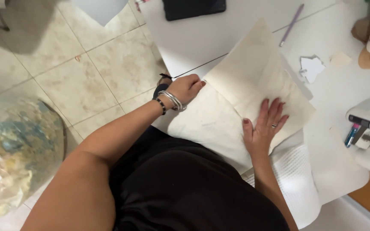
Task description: Assembling and stuffing pillows using a glue gun and manual manipulation
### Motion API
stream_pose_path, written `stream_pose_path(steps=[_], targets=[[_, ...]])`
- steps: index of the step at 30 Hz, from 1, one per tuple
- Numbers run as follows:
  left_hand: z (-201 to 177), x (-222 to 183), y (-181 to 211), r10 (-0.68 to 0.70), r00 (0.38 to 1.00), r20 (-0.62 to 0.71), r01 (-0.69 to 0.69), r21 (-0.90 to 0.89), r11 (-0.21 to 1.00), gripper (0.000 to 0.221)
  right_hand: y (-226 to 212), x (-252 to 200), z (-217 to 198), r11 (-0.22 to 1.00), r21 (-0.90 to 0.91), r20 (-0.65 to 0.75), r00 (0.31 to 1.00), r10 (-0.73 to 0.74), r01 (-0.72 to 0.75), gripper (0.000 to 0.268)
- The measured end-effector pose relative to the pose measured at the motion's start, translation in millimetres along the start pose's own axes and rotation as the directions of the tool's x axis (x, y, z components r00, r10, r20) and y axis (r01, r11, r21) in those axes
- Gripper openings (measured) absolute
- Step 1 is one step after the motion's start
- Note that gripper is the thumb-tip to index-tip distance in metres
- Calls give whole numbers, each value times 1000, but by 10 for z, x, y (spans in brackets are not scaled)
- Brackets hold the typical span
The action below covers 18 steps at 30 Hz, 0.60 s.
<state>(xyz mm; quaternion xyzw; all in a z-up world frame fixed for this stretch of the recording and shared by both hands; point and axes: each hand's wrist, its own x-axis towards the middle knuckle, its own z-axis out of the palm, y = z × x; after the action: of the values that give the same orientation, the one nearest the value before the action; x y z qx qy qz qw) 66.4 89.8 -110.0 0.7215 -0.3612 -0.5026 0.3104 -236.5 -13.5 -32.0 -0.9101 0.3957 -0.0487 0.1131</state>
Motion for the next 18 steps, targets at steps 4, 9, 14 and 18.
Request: stream_pose_path(steps=[4, 9, 14, 18], targets=[[-68, -203, 218, -75, 986, -147, 53, -149, 987, 18, 85, -55, -24, 999, 27, 12, 1000, -22, 21, 84], [50, -86, -50, -17, 935, -356, -42, -157, 987, 23, 228, -102, 77, 998, -7, -33, 997, -66, 66, 87], [132, 66, -207, -25, 979, -201, -39, -309, 950, 25, 284, -92, 79, 997, 31, -75, 995, -65, 67, 89], [-94, -208, 10, -37, 994, -106, -6, -375, 927, 37, 295, -110, 28, 996, 68, -67, 996, -53, 58, 88]])
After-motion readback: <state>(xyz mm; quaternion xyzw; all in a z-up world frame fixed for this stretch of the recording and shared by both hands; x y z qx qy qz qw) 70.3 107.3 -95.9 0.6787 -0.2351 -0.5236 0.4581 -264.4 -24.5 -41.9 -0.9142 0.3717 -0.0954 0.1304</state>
